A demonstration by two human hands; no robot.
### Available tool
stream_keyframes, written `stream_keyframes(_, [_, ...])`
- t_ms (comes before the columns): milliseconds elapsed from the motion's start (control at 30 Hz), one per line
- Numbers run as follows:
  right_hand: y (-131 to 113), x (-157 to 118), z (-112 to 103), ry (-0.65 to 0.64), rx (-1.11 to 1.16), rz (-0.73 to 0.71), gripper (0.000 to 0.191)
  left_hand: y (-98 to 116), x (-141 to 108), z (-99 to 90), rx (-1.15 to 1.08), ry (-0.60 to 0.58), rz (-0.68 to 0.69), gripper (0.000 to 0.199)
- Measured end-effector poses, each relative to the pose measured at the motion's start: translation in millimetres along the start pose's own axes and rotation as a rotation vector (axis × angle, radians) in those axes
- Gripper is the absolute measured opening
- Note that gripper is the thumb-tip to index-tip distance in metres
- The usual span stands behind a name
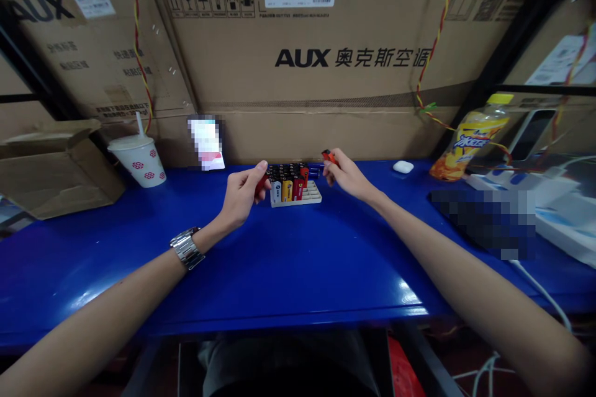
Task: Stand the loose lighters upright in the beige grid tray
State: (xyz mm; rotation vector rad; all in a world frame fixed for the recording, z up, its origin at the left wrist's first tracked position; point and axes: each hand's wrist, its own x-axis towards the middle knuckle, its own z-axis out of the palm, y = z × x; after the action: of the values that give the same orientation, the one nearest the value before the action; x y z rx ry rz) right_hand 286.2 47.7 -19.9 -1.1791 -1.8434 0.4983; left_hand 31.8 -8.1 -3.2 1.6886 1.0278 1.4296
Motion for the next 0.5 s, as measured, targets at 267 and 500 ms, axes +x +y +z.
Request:
stream_keyframes(267, [-24,-5,9,0.18,0.334,0.196,0.048,3,-1,0.7,0.061,0.065,-0.027,0.048])
stream_keyframes(500, [-28,-5,13,0.26,0.417,0.269,0.041,-3,1,1.4,0.001,0.086,-0.092,0.051])
